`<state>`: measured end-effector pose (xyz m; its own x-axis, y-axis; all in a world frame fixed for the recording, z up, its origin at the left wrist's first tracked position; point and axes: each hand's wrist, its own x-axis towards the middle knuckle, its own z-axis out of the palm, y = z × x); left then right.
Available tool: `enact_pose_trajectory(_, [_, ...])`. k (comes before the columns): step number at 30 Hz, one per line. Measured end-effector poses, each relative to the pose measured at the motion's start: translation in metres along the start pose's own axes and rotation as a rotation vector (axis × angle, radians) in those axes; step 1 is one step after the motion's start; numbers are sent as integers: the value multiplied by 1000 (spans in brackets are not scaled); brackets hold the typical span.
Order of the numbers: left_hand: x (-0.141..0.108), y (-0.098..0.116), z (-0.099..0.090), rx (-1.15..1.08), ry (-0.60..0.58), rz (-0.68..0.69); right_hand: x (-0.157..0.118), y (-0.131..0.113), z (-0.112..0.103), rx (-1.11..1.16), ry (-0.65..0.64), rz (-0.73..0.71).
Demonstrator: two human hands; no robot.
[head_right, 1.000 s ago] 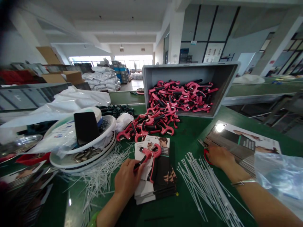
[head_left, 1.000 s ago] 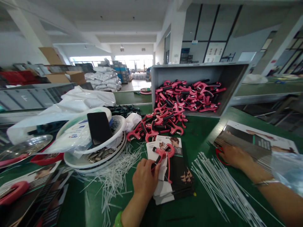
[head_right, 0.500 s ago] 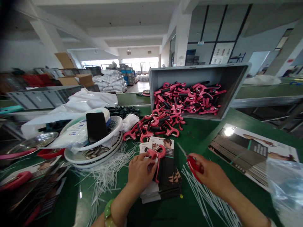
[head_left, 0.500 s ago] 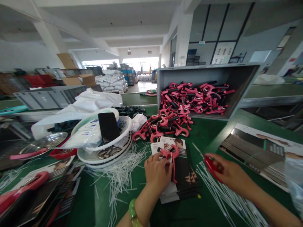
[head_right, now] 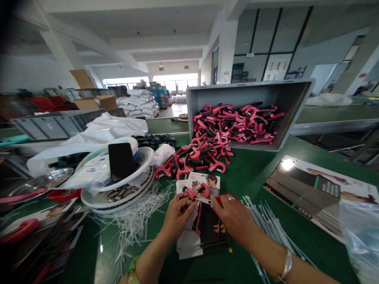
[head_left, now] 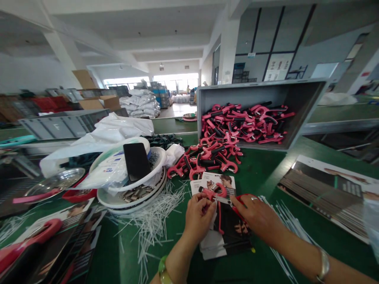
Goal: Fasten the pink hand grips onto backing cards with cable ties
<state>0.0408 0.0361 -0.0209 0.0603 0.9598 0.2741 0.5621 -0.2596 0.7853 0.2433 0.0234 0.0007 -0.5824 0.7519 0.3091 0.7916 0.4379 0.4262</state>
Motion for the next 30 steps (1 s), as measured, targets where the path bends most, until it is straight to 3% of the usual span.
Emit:
enact_pose_trajectory(8, [0, -4, -1, -21, -16, 45, 7, -5, 11, 15, 34, 2])
enact_pose_trajectory(16, [-2, -3, 3, -42, 18, 27, 17, 7, 12, 146, 62, -128])
enact_pose_trajectory(21, [1, -11, 6, -112, 89, 4, 14, 10, 9, 351, -162, -64])
enact_pose_trajectory(26, [11, -26, -21, -15, 388, -133, 20, 26, -19, 673, -341, 94])
enact_pose_trajectory(28, [10, -27, -35, 93, 330, -174, 30, 31, -35, 775, -490, 97])
enact_pose_trajectory(30, [6, -22, -43, 158, 110, -217, 43, 31, -48, 802, -589, 78])
